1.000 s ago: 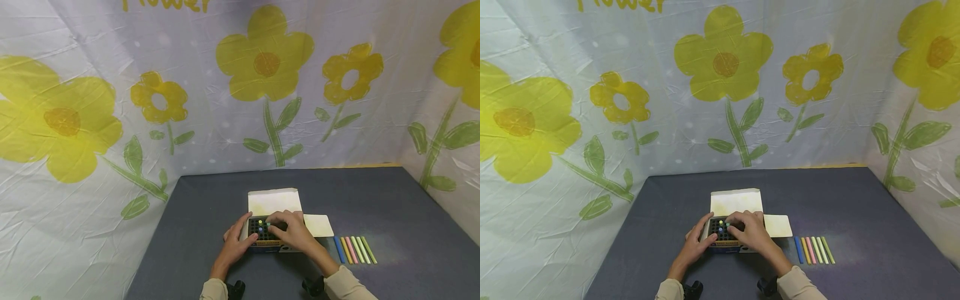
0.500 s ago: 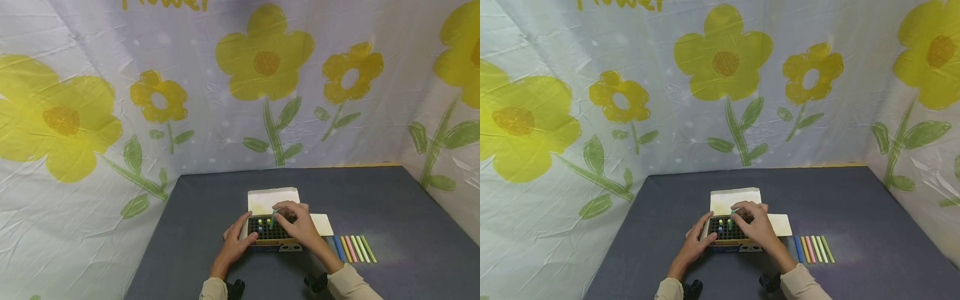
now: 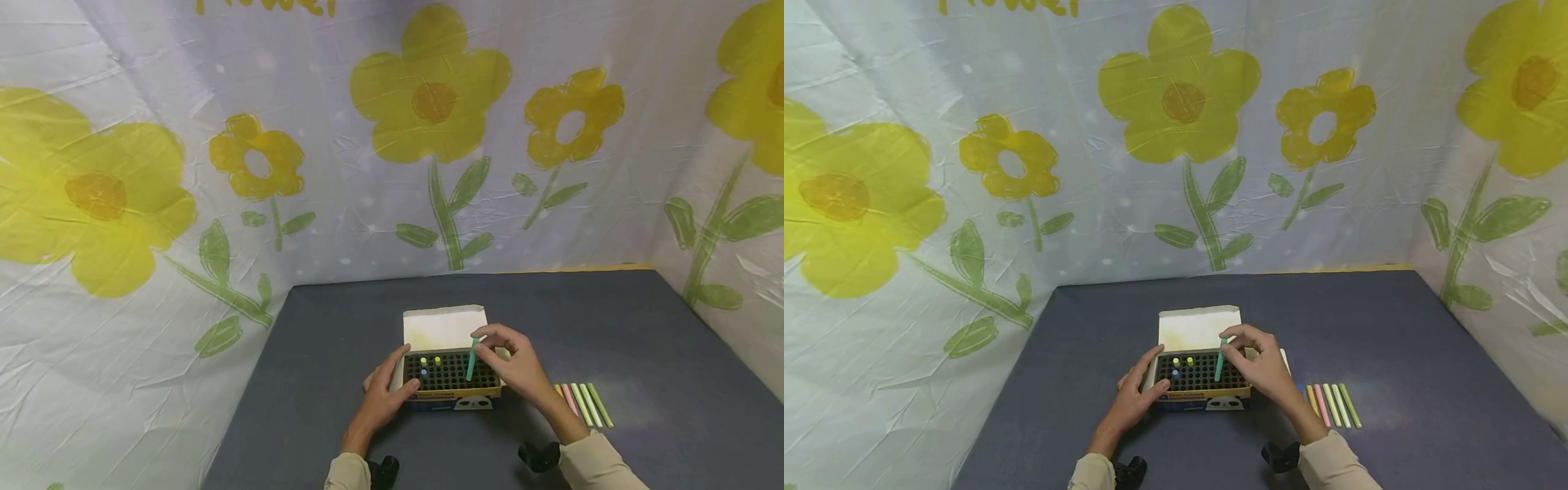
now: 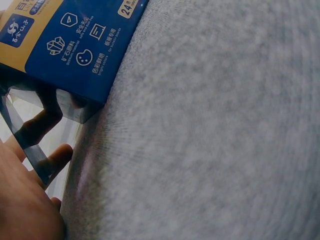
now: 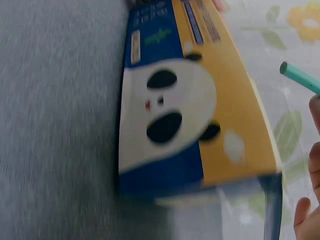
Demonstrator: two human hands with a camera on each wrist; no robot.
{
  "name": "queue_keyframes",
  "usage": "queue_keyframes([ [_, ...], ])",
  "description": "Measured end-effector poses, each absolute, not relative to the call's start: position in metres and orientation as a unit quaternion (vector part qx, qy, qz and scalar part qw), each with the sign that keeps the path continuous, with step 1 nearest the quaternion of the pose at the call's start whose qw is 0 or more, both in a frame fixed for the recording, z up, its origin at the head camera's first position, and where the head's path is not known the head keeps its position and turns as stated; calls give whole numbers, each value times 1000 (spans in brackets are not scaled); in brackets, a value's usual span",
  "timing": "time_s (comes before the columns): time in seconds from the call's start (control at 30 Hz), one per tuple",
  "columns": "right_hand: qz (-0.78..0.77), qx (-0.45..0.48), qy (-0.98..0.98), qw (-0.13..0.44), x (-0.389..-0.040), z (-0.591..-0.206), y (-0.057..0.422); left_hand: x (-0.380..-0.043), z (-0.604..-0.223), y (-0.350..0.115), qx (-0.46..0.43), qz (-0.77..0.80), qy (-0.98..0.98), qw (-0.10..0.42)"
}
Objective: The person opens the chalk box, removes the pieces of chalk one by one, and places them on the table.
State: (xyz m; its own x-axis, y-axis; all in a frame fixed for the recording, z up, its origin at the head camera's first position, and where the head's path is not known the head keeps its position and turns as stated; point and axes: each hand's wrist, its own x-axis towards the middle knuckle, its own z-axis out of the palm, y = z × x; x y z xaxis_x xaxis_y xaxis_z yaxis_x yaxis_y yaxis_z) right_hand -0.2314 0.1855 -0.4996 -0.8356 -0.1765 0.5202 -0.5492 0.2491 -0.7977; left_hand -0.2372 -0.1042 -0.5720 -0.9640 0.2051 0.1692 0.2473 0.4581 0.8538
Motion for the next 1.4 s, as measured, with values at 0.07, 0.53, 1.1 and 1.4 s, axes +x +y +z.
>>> queue_keyframes([
  [0.07,565,227,-776,163,-231,-501,195,-237,-572,-104,-131,-503,-854,22],
  [0.53,556,182,-793,170,-221,-504,258,-237,-569,-104,-130,-509,-851,19],
  [1.1,497,61,-859,102,-195,-518,335,-237,-571,-102,-125,-508,-852,24],
  [1.4,448,13,-894,24,-187,-530,375,-236,-570,-102,-126,-507,-852,22],
])
